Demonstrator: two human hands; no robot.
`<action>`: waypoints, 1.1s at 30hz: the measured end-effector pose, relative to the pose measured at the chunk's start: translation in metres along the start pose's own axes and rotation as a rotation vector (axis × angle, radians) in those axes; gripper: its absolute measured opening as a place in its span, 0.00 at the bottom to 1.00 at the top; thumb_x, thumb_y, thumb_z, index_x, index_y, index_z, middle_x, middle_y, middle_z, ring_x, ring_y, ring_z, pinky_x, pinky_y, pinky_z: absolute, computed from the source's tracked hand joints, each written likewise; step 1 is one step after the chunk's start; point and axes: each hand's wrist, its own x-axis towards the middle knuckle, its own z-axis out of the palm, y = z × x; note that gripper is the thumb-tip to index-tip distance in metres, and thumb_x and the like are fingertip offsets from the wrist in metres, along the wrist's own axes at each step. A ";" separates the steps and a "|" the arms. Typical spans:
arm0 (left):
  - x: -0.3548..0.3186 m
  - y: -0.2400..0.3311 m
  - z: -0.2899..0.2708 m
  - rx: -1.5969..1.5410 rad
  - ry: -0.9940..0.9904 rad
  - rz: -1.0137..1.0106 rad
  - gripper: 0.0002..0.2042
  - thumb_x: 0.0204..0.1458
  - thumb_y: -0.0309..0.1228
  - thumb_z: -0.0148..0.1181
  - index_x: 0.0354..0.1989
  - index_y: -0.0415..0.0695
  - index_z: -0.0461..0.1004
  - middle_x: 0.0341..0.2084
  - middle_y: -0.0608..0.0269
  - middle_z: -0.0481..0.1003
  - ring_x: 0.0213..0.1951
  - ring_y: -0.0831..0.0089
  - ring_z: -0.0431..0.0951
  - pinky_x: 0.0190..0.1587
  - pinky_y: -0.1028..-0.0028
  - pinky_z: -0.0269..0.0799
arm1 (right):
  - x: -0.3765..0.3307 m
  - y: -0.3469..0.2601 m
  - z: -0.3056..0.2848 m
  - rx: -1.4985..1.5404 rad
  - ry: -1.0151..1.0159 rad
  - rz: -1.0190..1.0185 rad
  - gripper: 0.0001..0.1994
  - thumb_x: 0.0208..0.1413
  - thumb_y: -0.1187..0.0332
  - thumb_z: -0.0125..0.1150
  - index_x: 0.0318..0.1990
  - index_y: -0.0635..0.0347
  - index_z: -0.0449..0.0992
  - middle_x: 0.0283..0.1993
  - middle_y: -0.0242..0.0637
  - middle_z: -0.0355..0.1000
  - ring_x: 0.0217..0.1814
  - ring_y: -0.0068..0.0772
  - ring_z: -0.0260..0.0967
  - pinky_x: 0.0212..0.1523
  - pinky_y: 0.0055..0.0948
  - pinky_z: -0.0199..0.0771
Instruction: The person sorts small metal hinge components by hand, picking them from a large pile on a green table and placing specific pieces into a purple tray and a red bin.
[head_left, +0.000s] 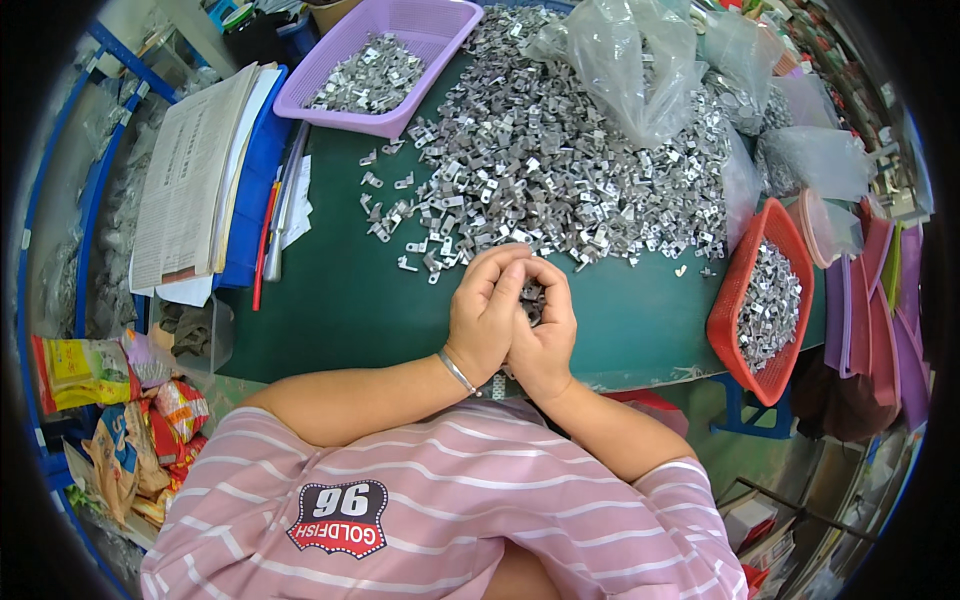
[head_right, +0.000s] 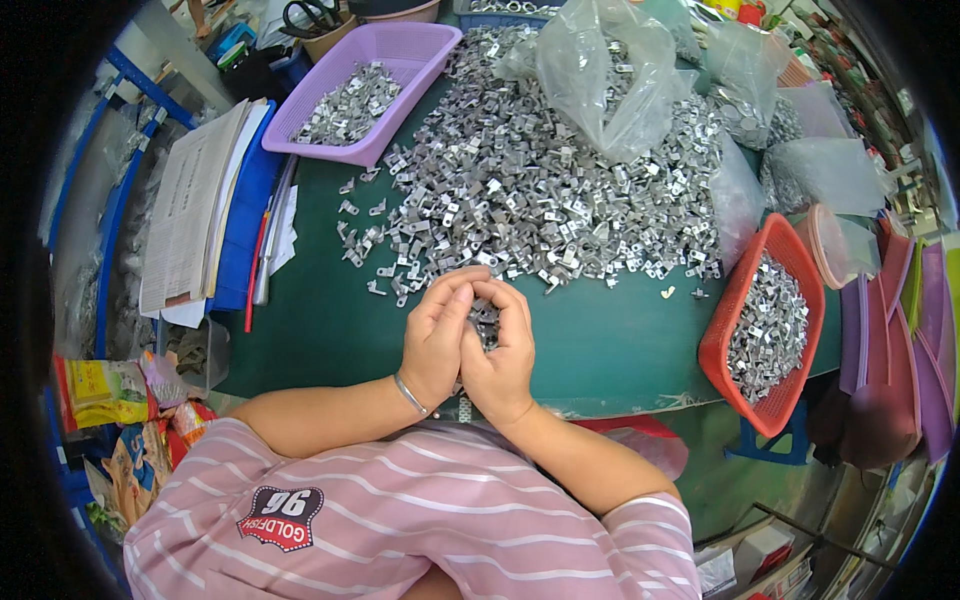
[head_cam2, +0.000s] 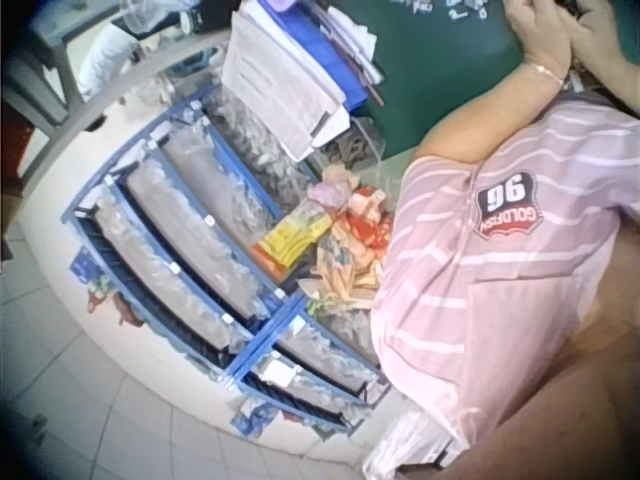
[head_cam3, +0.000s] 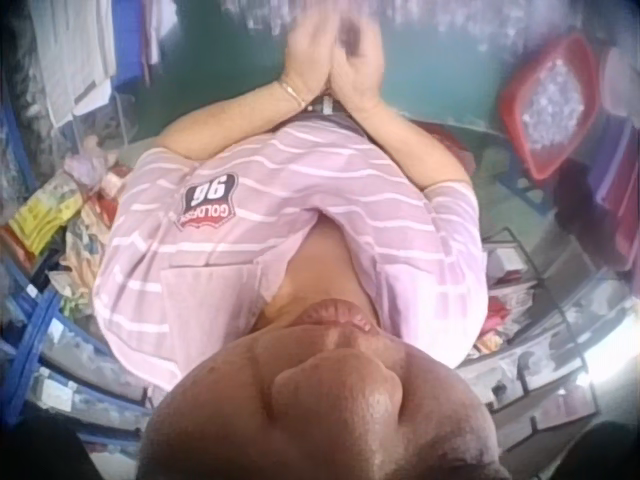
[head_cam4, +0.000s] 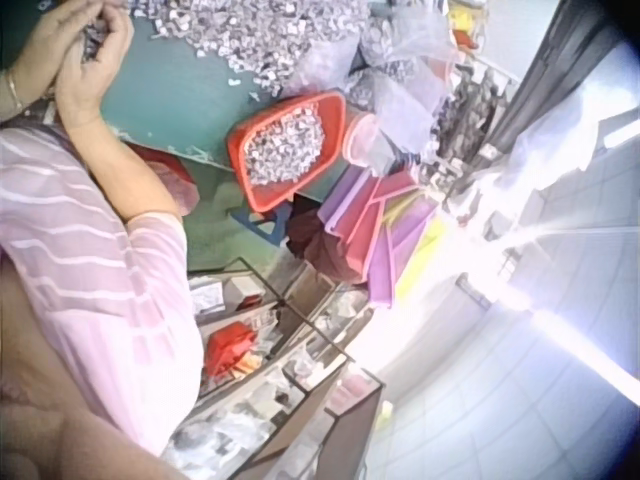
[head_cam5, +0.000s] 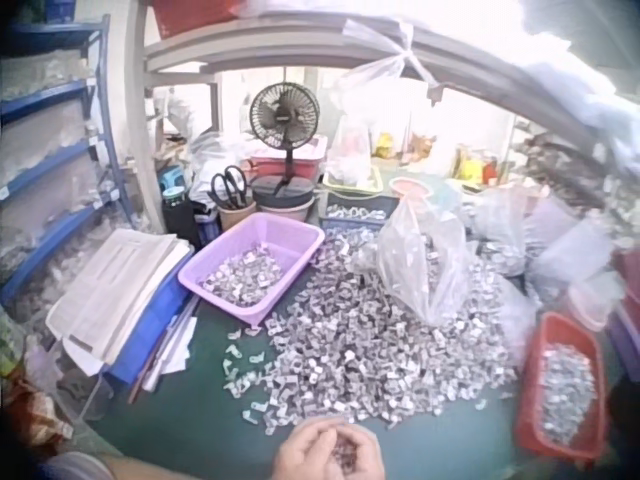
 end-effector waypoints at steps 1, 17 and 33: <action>0.000 0.002 0.003 0.011 -0.007 -0.010 0.17 0.67 0.33 0.44 0.52 0.33 0.74 0.51 0.56 0.75 0.52 0.71 0.74 0.57 0.72 0.67 | 0.000 0.002 0.001 0.077 0.040 0.057 0.17 0.52 0.75 0.63 0.50 0.67 0.72 0.53 0.47 0.70 0.56 0.45 0.68 0.59 0.37 0.67; 0.024 0.054 0.087 -0.034 -0.139 0.103 0.17 0.67 0.32 0.45 0.56 0.33 0.72 0.54 0.55 0.71 0.56 0.70 0.71 0.59 0.73 0.65 | 0.045 -0.023 -0.054 1.003 0.424 0.466 0.12 0.64 0.67 0.59 0.52 0.59 0.72 0.48 0.32 0.71 0.49 0.21 0.68 0.51 0.24 0.70; 0.076 0.046 0.275 -0.417 -0.453 -0.045 0.10 0.63 0.33 0.52 0.40 0.39 0.76 0.31 0.63 0.80 0.34 0.79 0.77 0.40 0.77 0.72 | 0.041 0.024 -0.304 -0.054 0.635 0.177 0.05 0.60 0.74 0.61 0.40 0.67 0.77 0.40 0.35 0.77 0.44 0.22 0.72 0.48 0.21 0.69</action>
